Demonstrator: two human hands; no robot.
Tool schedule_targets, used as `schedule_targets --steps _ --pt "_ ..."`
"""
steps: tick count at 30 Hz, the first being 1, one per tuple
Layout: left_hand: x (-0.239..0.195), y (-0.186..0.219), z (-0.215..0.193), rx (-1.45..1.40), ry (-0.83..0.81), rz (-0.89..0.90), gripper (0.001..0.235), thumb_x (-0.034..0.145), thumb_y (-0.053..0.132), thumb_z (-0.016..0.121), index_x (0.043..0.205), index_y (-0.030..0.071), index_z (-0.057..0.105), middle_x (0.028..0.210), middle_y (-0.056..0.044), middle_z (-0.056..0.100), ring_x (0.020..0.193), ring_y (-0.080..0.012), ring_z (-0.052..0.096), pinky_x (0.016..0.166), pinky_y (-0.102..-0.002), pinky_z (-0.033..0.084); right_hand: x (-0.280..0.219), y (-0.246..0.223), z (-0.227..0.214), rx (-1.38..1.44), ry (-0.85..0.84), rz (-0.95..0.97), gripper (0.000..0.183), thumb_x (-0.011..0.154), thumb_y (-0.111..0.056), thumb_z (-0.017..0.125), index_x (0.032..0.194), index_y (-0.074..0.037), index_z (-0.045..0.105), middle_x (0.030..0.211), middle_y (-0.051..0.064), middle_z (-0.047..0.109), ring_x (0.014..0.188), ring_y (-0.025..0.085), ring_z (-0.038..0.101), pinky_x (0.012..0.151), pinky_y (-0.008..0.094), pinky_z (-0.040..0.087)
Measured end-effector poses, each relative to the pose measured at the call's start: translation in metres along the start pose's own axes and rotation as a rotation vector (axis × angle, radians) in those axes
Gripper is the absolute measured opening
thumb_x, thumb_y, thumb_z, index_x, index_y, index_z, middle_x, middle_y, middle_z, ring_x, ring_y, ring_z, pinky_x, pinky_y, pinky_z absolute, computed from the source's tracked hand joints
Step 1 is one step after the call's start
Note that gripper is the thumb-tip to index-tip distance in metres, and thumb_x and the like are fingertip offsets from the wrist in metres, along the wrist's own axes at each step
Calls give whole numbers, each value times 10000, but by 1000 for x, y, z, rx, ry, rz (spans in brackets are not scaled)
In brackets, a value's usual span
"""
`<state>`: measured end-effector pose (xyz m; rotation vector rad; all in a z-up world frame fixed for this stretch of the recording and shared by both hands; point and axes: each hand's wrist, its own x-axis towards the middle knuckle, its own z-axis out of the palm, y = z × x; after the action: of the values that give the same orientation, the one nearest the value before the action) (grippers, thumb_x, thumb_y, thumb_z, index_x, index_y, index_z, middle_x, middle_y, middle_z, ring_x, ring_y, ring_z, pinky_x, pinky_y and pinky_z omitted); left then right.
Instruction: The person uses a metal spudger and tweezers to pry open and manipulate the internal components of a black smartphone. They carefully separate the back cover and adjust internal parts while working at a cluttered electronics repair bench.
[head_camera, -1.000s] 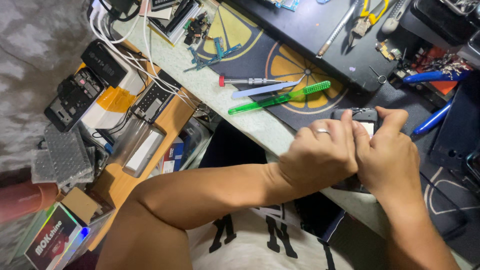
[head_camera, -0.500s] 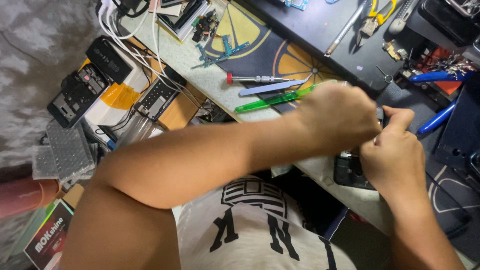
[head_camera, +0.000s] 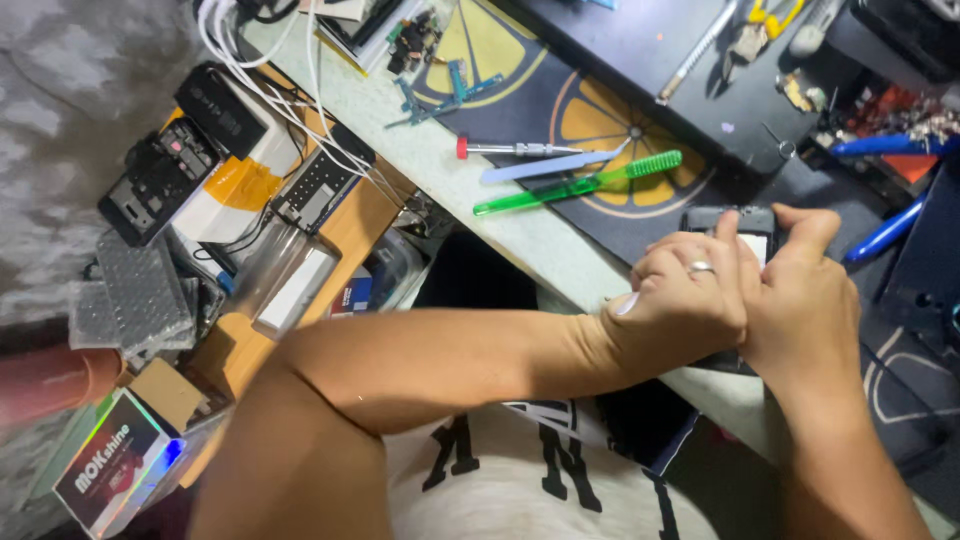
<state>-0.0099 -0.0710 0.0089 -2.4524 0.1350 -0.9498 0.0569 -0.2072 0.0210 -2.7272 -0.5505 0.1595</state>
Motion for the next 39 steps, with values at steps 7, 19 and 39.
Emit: schedule_targets --steps 7,19,39 --pt "-4 -5 -4 -286 2 -171 120 1052 91 757 1058 -16 704 707 -106 563 620 -210 541 459 -324 312 -1 -10 0 42 23 9 503 1080 -330 624 1369 50 466 770 301 652 765 518 650 689 588 469" --pt "2 -8 22 -352 60 -15 133 1007 80 743 911 1 695 644 -124 567 521 -211 547 422 -349 350 0 -8 -2 -13 38 -2 505 1098 -357 638 1365 41 479 789 289 664 790 504 663 699 574 484" --pt "-11 -39 14 -626 -79 -40 402 908 161 617 1233 -54 713 758 -108 626 598 -195 629 523 -304 500 1 -13 -5 -26 31 -9 504 1083 -358 644 1345 46 497 770 289 665 775 498 670 679 565 493"
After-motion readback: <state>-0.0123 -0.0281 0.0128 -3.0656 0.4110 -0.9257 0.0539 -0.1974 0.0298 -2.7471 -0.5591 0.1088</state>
